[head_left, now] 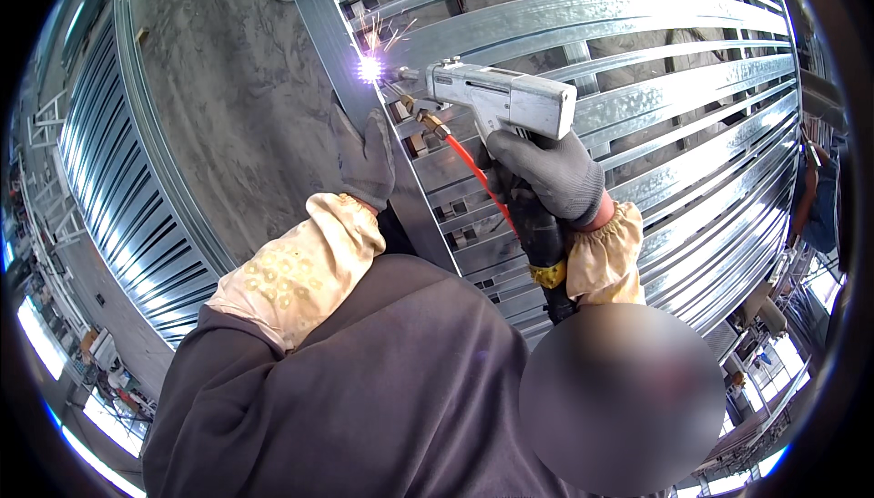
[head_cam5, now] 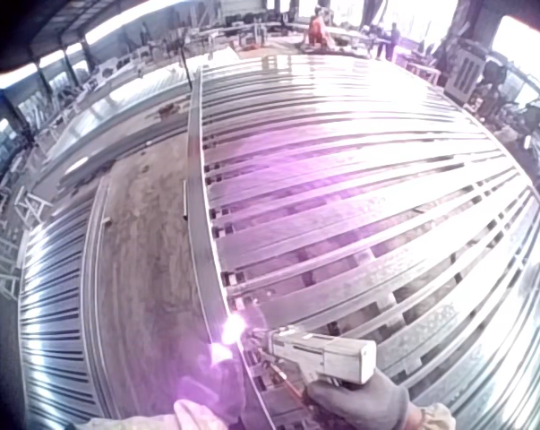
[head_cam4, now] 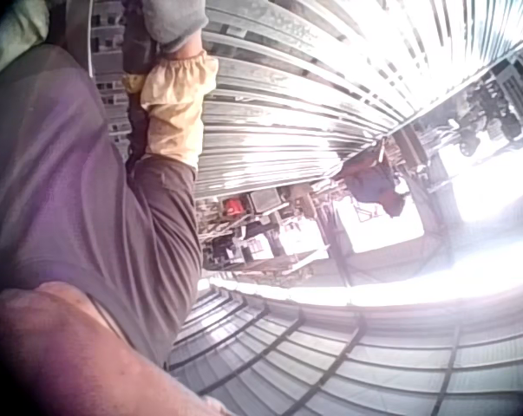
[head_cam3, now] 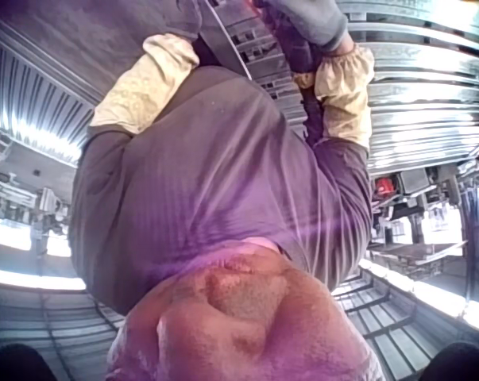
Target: The person welds a metal grate using a handheld welding torch. They repeatedly position the torch at intersections of the grate bars and apply short welds, moving along the structure to join multiple points.
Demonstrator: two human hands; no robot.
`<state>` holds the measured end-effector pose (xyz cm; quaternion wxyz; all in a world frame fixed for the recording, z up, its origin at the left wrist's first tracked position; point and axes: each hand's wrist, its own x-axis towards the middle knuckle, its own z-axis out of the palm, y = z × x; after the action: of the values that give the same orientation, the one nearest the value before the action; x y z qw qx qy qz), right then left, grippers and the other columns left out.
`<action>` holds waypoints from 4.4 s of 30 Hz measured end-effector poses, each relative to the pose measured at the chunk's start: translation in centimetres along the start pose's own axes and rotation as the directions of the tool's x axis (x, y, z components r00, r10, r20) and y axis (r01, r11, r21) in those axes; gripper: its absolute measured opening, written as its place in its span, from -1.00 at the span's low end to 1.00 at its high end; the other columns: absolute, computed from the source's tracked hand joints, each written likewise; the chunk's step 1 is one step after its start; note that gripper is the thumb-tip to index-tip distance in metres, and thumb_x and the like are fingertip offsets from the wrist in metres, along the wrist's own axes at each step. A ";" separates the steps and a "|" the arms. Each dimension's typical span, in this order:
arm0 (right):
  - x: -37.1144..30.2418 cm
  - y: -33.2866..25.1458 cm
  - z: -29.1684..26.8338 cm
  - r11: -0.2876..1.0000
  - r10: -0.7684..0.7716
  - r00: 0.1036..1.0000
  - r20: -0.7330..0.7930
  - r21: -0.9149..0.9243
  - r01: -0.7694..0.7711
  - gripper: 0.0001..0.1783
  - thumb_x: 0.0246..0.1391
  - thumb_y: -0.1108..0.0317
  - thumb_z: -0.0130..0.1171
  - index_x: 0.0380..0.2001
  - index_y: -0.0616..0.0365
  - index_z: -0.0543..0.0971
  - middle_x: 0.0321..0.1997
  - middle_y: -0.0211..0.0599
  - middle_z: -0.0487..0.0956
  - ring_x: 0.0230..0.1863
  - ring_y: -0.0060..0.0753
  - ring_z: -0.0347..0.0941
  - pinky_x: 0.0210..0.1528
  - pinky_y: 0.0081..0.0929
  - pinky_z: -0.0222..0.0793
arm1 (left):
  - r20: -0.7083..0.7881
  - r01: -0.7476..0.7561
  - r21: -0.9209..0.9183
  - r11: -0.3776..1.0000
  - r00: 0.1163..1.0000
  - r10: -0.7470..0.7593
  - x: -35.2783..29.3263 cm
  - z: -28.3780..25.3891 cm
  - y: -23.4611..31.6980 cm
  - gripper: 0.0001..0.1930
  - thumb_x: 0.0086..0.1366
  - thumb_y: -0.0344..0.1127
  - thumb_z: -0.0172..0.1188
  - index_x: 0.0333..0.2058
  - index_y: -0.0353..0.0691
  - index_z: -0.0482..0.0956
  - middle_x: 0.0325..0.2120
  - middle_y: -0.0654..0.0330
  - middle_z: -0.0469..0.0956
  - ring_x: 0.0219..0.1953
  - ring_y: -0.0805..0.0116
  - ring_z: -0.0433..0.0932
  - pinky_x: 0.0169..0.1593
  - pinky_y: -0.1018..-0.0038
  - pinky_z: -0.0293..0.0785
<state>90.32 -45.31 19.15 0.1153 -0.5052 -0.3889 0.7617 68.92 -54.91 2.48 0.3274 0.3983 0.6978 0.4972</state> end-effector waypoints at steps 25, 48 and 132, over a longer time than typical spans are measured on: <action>-1.2 -0.1 0.3 0.999 0.036 0.999 -0.022 -0.026 -0.036 -0.66 0.18 0.28 0.26 -0.08 0.30 0.56 -0.42 -0.35 0.58 -0.50 -0.59 0.53 -0.51 -0.62 0.42 | 0.057 0.154 -0.154 0.976 0.988 -0.146 -0.2 0.0 -1.1 -0.46 0.46 -0.29 -0.02 0.28 -0.48 0.10 -0.05 -0.01 0.49 -0.08 0.28 0.49 0.09 0.38 0.40; -2.3 0.1 0.5 0.996 0.080 0.994 -0.070 -0.027 -0.082 -0.71 0.15 0.26 0.22 -0.22 0.32 0.59 -0.50 -0.30 0.60 -0.56 -0.51 0.54 -0.51 -0.59 0.43 | 0.048 0.067 -0.152 0.986 0.997 -0.060 0.1 0.1 0.0 -0.45 0.48 -0.32 -0.04 0.29 -0.55 0.06 0.01 -0.06 0.43 -0.03 0.26 0.43 0.12 0.36 0.35; 0.3 -2.8 2.2 0.996 -0.071 0.993 -0.095 -0.065 0.065 -0.75 0.22 0.30 0.18 -0.26 0.33 0.57 -0.48 -0.29 0.59 -0.54 -0.54 0.53 -0.51 -0.56 0.46 | 0.425 0.541 -0.299 0.786 0.813 -0.398 -0.2 0.6 8.8 -0.70 0.36 -0.09 0.23 -0.18 -0.25 0.57 -0.57 0.46 0.40 -0.56 0.72 0.31 -0.48 0.65 0.26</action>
<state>87.74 -44.29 21.34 0.1443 -0.5316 -0.4231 0.7194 71.54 -53.13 10.69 0.6329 0.2113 0.5894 0.4555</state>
